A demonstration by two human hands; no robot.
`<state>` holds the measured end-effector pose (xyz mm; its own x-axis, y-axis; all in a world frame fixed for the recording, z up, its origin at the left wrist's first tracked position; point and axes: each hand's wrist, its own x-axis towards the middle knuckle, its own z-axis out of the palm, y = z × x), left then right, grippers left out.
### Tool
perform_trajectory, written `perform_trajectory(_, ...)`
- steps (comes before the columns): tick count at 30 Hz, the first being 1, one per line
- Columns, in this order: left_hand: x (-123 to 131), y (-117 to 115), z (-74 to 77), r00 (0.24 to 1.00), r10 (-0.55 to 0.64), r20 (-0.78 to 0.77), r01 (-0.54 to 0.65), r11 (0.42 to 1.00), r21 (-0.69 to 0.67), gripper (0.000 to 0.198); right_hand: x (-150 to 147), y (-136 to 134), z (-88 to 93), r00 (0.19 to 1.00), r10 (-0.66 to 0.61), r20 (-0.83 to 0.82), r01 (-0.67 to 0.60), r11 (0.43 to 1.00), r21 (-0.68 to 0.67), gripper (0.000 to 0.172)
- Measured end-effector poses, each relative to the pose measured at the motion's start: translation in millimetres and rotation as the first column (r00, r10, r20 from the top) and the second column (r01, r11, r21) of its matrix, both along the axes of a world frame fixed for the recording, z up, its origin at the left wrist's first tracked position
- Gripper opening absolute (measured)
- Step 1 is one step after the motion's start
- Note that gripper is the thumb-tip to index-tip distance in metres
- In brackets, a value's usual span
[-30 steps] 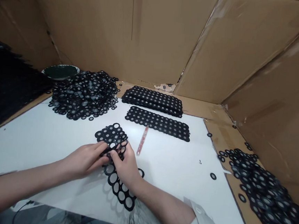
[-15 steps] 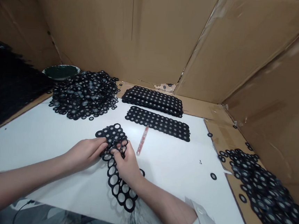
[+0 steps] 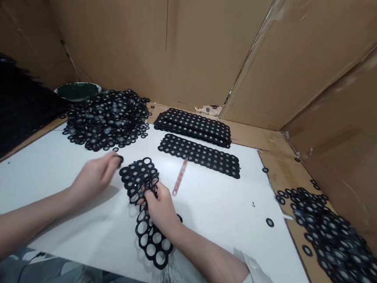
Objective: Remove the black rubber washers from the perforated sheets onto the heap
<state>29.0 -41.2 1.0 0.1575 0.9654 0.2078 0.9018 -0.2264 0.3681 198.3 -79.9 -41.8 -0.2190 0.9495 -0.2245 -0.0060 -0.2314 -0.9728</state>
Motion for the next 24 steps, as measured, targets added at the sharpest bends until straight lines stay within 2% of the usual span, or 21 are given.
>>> perform_trajectory(3,12,-13,-10.9,0.968,-0.222,-0.12,0.212,0.974,-0.084,0.027,0,-1,2.0,0.999,0.034,-0.027,-0.034,0.999,0.006,0.014)
perform_trajectory(6,21,-22,-17.0,0.917,-0.381,-0.121,0.351,0.912,-0.213,0.025,0,-1,2.0,0.998,0.044,-0.041,-0.042,0.998,0.041,0.017)
perform_trajectory(9,22,-21,-13.0,0.891,-0.445,0.094,0.447,0.82,-0.356,0.025,1,0,2.2,0.995,0.049,-0.088,-0.046,0.998,0.035,0.017)
perform_trajectory(11,18,-15,-7.6,0.883,-0.395,0.255,0.467,0.799,-0.38,0.028,2,1,3.3,0.99,0.054,-0.129,-0.056,0.998,-0.015,0.015)
perform_trajectory(13,12,-7,-2.4,0.904,-0.277,0.326,0.384,0.86,-0.335,0.033,3,2,4.2,0.986,0.068,-0.151,-0.078,0.995,-0.063,0.014)
perform_trajectory(15,4,1,1.9,0.937,-0.105,0.333,0.187,0.956,-0.225,0.035,3,2,3.9,0.983,0.098,-0.156,-0.11,0.991,-0.07,0.014)
perform_trajectory(17,0,4,4.4,0.949,0.016,0.315,0.011,0.997,-0.083,0.033,3,1,2.1,0.978,0.131,-0.164,-0.139,0.989,-0.044,0.016)
perform_trajectory(18,0,4,4.5,0.959,0.029,0.282,-0.02,0.999,-0.034,0.032,3,0,1.0,0.975,0.142,-0.172,-0.15,0.988,-0.031,0.017)
perform_trajectory(19,1,2,3.7,0.973,0.005,0.229,-0.002,1.0,-0.015,0.03,3,-1,-0.1,0.972,0.151,-0.179,-0.158,0.987,-0.022,0.018)
perform_trajectory(21,7,-6,-0.5,0.989,-0.107,0.097,0.113,0.992,-0.054,0.026,2,-2,-1.8,0.969,0.17,-0.18,-0.173,0.985,0.0,0.021)
perform_trajectory(24,19,-18,-10.2,0.956,-0.292,-0.007,0.287,0.943,-0.168,0.024,1,-3,-2.2,0.965,0.201,-0.17,-0.2,0.98,0.025,0.024)
